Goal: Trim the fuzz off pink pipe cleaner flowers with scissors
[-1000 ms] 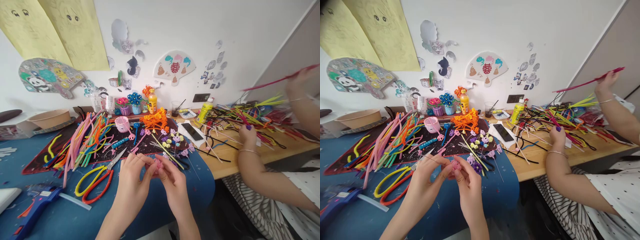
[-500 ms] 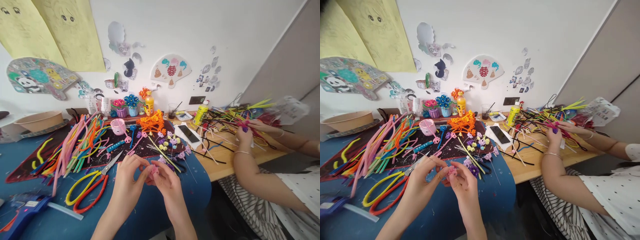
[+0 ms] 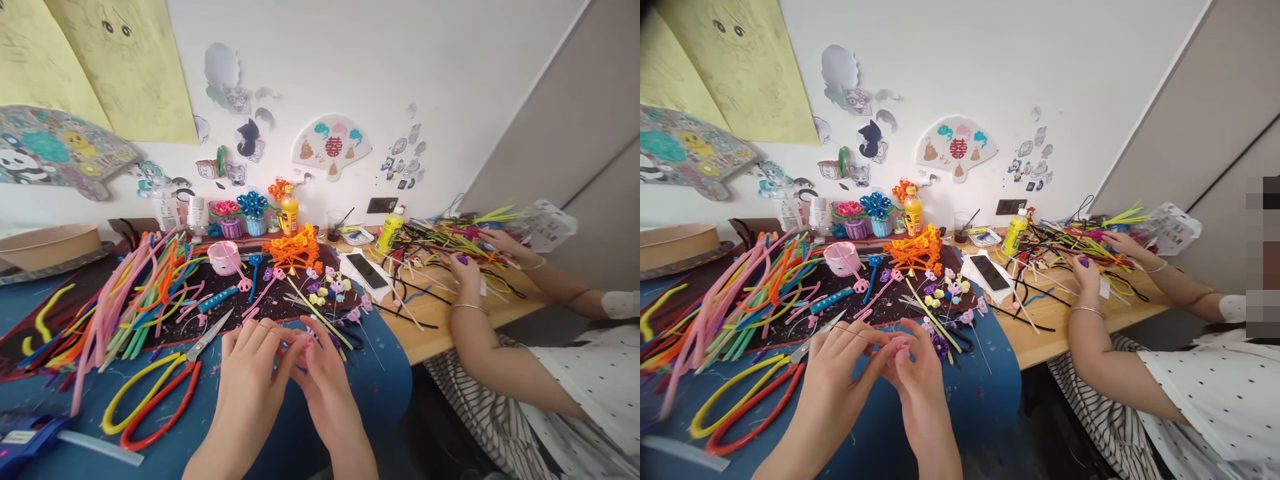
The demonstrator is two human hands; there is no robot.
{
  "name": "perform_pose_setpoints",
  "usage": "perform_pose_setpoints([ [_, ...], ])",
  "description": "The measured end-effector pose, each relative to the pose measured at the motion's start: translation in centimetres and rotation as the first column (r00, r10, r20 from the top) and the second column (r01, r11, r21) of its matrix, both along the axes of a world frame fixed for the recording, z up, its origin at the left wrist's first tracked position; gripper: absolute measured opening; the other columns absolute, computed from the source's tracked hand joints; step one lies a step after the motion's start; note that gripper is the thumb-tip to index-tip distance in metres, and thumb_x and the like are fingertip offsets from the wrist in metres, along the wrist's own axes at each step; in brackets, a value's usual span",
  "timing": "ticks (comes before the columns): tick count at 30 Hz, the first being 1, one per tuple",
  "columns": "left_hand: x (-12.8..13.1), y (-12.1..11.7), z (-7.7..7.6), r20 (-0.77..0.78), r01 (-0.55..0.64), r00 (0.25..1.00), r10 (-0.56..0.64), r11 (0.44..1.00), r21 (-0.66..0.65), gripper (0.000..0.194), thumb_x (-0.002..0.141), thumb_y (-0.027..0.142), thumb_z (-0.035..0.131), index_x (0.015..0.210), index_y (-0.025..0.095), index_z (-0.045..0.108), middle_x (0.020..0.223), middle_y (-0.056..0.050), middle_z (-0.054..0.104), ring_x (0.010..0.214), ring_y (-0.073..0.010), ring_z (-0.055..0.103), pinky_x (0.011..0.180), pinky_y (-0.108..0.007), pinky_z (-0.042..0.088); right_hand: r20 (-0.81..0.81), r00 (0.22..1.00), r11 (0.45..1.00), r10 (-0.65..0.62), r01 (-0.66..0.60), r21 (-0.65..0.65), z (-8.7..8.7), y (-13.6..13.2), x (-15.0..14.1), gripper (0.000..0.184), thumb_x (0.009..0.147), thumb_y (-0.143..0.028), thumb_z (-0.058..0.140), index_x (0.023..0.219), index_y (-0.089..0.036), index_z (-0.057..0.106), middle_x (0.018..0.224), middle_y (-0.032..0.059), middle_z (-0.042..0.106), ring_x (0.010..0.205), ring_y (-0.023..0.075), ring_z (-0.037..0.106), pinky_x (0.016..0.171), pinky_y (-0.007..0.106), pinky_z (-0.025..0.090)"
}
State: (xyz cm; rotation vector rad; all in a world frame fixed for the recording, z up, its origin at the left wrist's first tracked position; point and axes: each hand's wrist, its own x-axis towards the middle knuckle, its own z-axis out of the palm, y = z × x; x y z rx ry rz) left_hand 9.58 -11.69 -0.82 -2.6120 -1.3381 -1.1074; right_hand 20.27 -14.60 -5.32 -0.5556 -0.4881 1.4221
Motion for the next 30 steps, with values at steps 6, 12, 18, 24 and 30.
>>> perform_pose_setpoints([
  [6, -0.5, 0.1, -0.4, 0.014, 0.006, 1.0, -0.005, 0.998, -0.067, 0.014, 0.089, 0.03, 0.053, 0.077, 0.023, 0.058, 0.076, 0.003, 0.064, 0.072, -0.0167, 0.054, 0.07, -0.032, 0.029, -0.078, 0.996, 0.999, 0.032, -0.03, 0.022, -0.7, 0.2, -0.5, 0.028, 0.073, -0.037, 0.076, 0.094, -0.02, 0.066, 0.082, 0.0012, 0.065, 0.079, 0.013, 0.062, 0.072, 0.023, 0.052],
  [12, -0.6, 0.0, -0.6, -0.027, -0.018, 0.999, 0.022, 0.989, 0.145, 0.01, 0.086, 0.023, 0.055, 0.078, 0.022, 0.059, 0.077, 0.001, 0.066, 0.073, -0.0169, 0.055, 0.075, -0.034, 0.032, 0.015, 0.996, 0.995, -0.083, 0.084, -0.055, -0.8, 0.2, -1.3, 0.024, 0.071, -0.031, 0.079, 0.088, -0.019, 0.066, 0.08, -0.0007, 0.06, 0.072, 0.0096, 0.057, 0.066, 0.019, 0.049],
  [18, -1.7, 0.0, -1.8, 0.11, -0.048, 0.993, 0.047, 0.999, 0.006, 0.011, 0.086, 0.03, 0.057, 0.094, 0.025, 0.063, 0.09, 0.0, 0.068, 0.081, -0.0174, 0.06, 0.075, -0.032, 0.037, 0.388, 0.914, 0.989, -0.119, 0.145, -0.04, 0.8, 0.8, 1.3, 0.03, 0.077, -0.04, 0.072, 0.097, -0.019, 0.066, 0.088, 0.0043, 0.067, 0.07, 0.0139, 0.061, 0.064, 0.025, 0.05],
  [24, -5.4, 0.0, -2.5, 0.255, -0.097, 0.954, 0.155, 0.969, -0.225, 0.021, 0.085, 0.04, 0.055, 0.1, 0.028, 0.063, 0.09, 0.001, 0.063, 0.066, -0.0135, 0.057, 0.068, -0.029, 0.045, 0.93, 0.356, 0.955, 0.092, -0.295, 0.019, 6.6, 8.0, 10.6, 0.034, 0.079, -0.038, 0.067, 0.108, -0.019, 0.069, 0.093, 0.0038, 0.069, 0.076, 0.0143, 0.063, 0.07, 0.026, 0.05],
  [30, -7.5, 0.4, -3.1, 0.341, -0.073, 0.926, 0.159, 0.965, -0.252, 0.017, 0.087, 0.038, 0.052, 0.088, 0.026, 0.064, 0.085, 0.002, 0.065, 0.063, -0.0121, 0.059, 0.062, -0.025, 0.047, 0.943, -0.331, 0.843, 0.021, -0.501, -0.195, 8.9, 16.5, 12.4, 0.026, 0.071, -0.022, 0.07, 0.096, -0.019, 0.075, 0.078, 0.0011, 0.073, 0.067, 0.0148, 0.064, 0.061, 0.023, 0.05],
])
